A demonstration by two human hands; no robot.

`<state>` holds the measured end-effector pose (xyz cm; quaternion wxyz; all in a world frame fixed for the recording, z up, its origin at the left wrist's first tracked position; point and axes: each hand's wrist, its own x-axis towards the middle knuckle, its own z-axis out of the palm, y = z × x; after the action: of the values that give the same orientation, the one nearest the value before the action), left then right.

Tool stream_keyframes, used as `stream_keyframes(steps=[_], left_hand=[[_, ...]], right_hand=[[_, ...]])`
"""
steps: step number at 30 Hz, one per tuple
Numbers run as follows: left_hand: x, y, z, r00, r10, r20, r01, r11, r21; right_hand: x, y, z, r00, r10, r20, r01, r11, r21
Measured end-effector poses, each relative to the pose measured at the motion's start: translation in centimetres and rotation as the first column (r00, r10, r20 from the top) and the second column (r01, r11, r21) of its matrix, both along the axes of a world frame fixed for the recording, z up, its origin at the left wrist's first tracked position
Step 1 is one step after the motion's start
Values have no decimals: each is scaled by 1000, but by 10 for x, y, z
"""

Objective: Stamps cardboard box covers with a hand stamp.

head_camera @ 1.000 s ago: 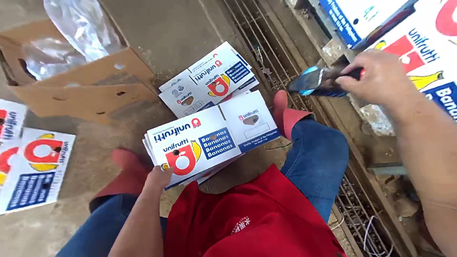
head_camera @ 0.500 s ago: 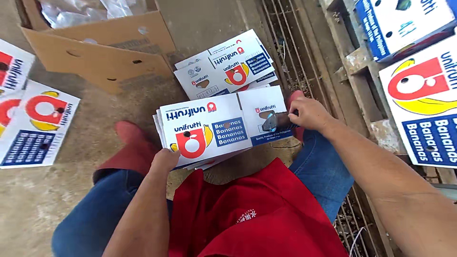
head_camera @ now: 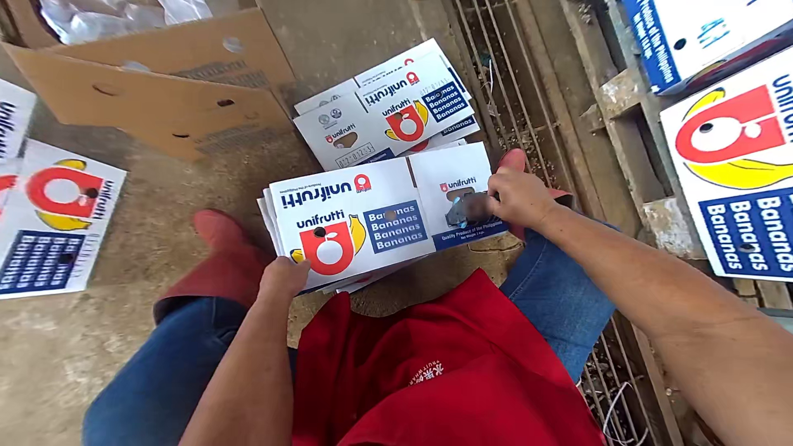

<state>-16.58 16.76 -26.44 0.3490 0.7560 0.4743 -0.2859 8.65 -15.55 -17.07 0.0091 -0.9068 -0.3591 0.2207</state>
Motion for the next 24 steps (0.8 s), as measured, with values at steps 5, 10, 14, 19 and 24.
stream_keyframes(steps=[5,10,14,19,24], left_hand=[[5,2,0,1000,-16,-17,17,999,31],[6,2,2,999,-16,-37,17,999,38],[-2,5,-11,1000,-11,-10,11,999,30],[2,1,-5,999,-31,-24,32,999,17],[0,-1,-8,1000,-8,-20,8,1000,13]], right_hand=[[-20,-8,1,998,-66,-2,65,994,-92],[22,9,-4,998,-40,-46,36,996,-84],[6,15,-1,998,-61,-14,59,991,-121],[-8,-14,9,999,21,-33,-22,999,-28],[-6,50,51,993,115,15,-115,993,39]])
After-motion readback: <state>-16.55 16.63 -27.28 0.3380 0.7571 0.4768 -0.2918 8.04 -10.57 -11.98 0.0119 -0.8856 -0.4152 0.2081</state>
